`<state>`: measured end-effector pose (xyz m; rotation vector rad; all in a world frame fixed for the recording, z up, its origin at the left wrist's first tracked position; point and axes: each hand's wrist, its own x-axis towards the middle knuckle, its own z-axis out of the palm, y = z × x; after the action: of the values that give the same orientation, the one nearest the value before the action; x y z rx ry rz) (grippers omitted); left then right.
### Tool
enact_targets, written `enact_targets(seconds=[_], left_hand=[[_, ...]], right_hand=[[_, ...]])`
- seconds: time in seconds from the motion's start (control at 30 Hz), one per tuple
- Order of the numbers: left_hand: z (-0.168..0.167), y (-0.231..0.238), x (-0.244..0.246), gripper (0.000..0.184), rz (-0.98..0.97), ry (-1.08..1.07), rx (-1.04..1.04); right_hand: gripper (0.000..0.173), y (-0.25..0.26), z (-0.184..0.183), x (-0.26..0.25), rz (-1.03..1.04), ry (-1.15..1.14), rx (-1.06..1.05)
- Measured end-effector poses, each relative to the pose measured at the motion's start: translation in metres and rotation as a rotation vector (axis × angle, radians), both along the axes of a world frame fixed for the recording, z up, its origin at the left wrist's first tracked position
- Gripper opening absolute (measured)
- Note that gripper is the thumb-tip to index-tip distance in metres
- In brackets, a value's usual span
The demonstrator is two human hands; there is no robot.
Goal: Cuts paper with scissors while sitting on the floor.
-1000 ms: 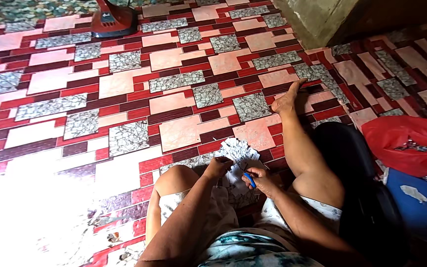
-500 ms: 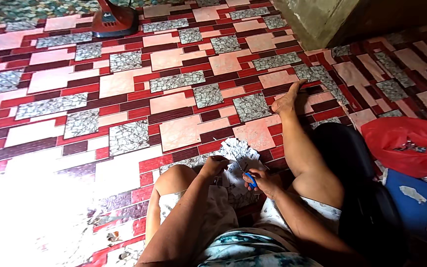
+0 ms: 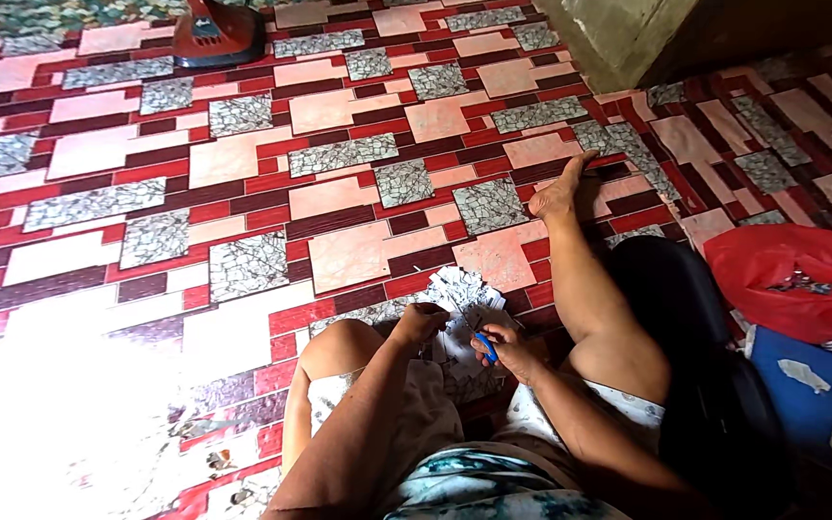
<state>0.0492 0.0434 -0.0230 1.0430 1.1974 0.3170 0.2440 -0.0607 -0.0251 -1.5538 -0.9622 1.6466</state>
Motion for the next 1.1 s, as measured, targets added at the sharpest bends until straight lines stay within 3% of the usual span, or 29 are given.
enact_targets(seconds=[0.23, 0.47, 1.1], left_hand=[[-0.0023, 0.0001, -0.0005, 0.012, 0.015, -0.013, 0.007], [-0.0012, -0.0007, -0.0003, 0.013, 0.028, -0.005, 0.014], [-0.0033, -0.0005, 0.0021, 0.012, 0.000, -0.012, 0.002]], right_hand=[[0.017, -0.0015, 0.0004, -0.0012, -0.044, -0.012, 0.050], [0.023, -0.0016, 0.0020, 0.0009, 0.032, -0.001, -0.055], [0.020, -0.0010, -0.0036, -0.0004, -0.010, -0.034, 0.051]])
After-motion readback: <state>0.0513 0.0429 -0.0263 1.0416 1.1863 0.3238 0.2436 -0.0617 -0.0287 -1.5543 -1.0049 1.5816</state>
